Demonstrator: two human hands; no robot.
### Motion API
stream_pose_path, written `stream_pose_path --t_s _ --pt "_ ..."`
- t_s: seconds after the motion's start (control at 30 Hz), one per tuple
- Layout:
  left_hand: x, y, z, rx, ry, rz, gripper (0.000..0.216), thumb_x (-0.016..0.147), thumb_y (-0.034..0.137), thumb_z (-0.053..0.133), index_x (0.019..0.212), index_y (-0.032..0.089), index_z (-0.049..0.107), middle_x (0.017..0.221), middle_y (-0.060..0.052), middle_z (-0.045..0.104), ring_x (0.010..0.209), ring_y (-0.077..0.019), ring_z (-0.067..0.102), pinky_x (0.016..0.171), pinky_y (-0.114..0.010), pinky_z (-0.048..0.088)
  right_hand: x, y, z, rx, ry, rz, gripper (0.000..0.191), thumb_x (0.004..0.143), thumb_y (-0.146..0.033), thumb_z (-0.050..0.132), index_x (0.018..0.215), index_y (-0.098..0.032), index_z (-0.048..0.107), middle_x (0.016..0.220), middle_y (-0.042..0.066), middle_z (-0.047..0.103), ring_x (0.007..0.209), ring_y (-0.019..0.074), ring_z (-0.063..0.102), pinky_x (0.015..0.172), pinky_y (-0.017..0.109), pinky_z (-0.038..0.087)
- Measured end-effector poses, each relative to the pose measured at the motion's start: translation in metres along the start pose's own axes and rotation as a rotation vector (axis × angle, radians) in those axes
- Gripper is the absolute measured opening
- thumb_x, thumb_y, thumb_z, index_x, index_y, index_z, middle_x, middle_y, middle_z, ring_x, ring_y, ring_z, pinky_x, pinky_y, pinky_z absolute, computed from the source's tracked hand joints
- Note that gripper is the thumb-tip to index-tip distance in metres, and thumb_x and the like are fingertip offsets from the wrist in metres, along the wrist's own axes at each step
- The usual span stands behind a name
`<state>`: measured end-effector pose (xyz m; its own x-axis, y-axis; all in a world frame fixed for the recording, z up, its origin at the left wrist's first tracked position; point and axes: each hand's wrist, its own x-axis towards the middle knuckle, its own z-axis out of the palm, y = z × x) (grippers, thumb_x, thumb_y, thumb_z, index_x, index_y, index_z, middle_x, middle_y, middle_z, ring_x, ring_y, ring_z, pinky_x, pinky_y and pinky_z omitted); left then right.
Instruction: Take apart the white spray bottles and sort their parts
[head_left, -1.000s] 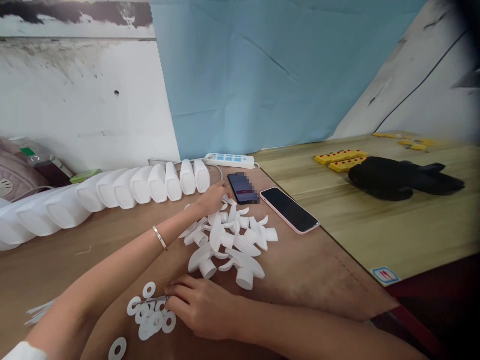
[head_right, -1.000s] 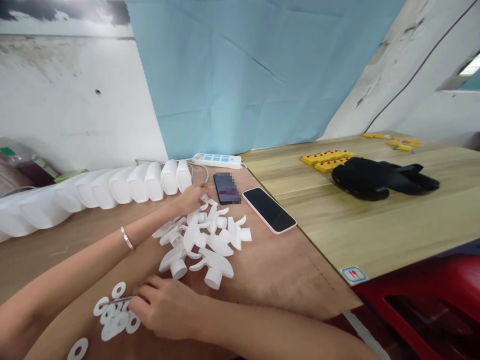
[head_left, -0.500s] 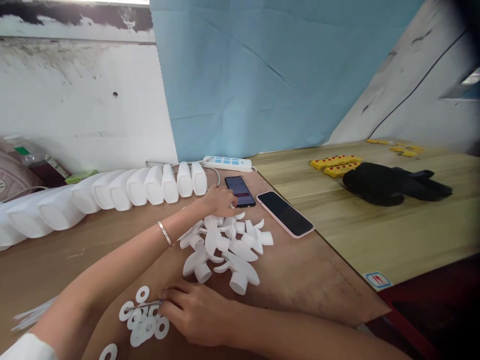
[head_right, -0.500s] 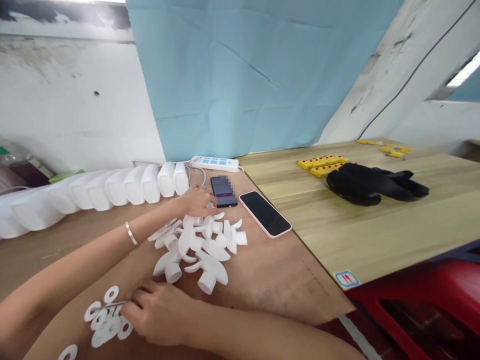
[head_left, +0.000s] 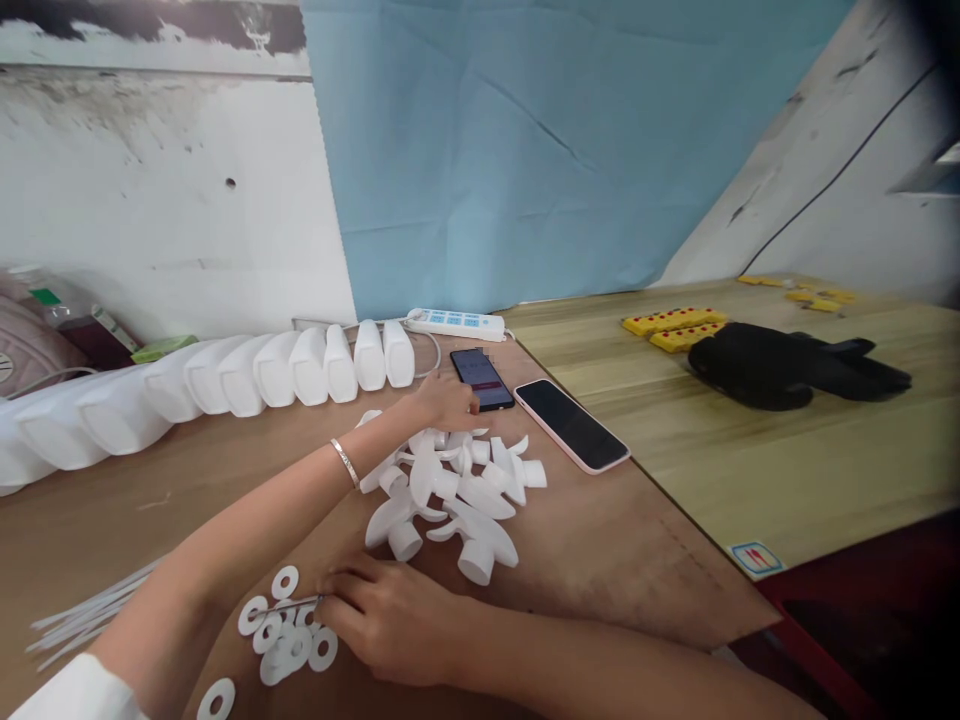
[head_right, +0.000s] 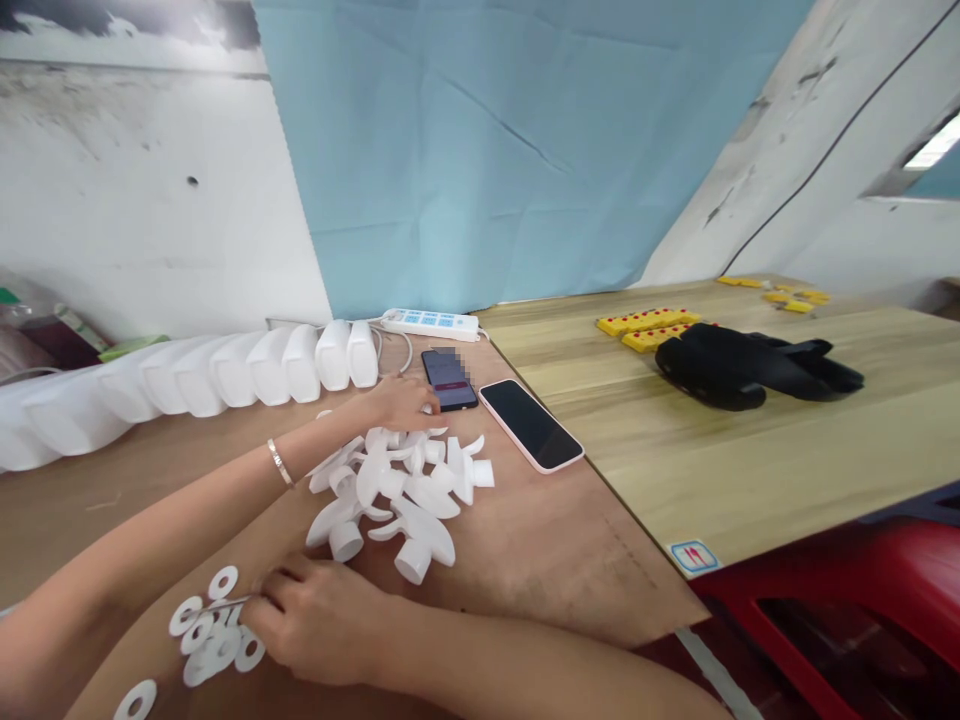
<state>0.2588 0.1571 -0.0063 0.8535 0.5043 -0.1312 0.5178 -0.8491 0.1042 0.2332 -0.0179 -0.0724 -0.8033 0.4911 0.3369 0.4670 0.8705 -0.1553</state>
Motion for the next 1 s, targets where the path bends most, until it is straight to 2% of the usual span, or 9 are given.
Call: stream_pose_path --t_s 0.2,0.33,0.47,0.63,1.0 --pt "0.007 -0.002 0.002 0.01 0.01 -0.068 0.057 0.08 0.063 0.032 0.085 0.019 0.067 0.089 -0.009 0.067 0.091 -0.0267 0.058 0.091 -0.051 0.032 0.001 0.0 -0.001 0.007 0.017 0.0 0.015 0.084 -0.009 0.043 0.094 -0.013 0.053 0.093 0.01 0.063 0.093 0.0191 0.054 0.077 0.029 0.045" --pt "0.013 0.002 0.005 0.062 -0.001 -0.165 0.037 0.083 0.045 0.048 0.099 0.014 0.059 0.101 -0.009 0.061 0.096 -0.0221 0.056 0.089 -0.047 0.039 0.001 0.0 0.001 0.003 0.023 -0.011 0.015 0.083 -0.008 0.043 0.094 -0.012 0.053 0.094 0.011 0.063 0.092 0.0184 0.054 0.078 0.029 0.045" --pt "0.022 0.011 0.009 0.1 0.002 -0.257 0.032 0.085 0.033 0.05 0.11 0.013 0.052 0.111 -0.009 0.055 0.098 -0.0205 0.055 0.084 -0.042 0.046 0.001 0.0 0.002 -0.004 0.033 -0.017 0.014 0.084 -0.009 0.044 0.094 -0.011 0.053 0.094 0.011 0.063 0.093 0.0187 0.054 0.079 0.029 0.045" --pt "0.032 0.015 0.01 0.12 0.018 -0.311 0.032 0.085 0.032 0.051 0.112 0.014 0.051 0.112 -0.009 0.054 0.098 -0.0203 0.055 0.083 -0.042 0.047 0.0 0.0 0.002 -0.008 0.029 -0.019 0.013 0.086 -0.009 0.042 0.092 -0.012 0.053 0.095 0.011 0.063 0.093 0.018 0.054 0.079 0.029 0.045" --pt "0.038 0.008 0.012 0.121 0.074 -0.356 0.032 0.085 0.031 0.051 0.112 0.014 0.051 0.112 -0.009 0.054 0.096 -0.0199 0.055 0.081 -0.04 0.048 0.001 -0.001 0.001 0.003 0.022 -0.014 0.015 0.085 -0.008 0.042 0.094 -0.012 0.052 0.096 0.011 0.062 0.095 0.0184 0.054 0.082 0.03 0.044"
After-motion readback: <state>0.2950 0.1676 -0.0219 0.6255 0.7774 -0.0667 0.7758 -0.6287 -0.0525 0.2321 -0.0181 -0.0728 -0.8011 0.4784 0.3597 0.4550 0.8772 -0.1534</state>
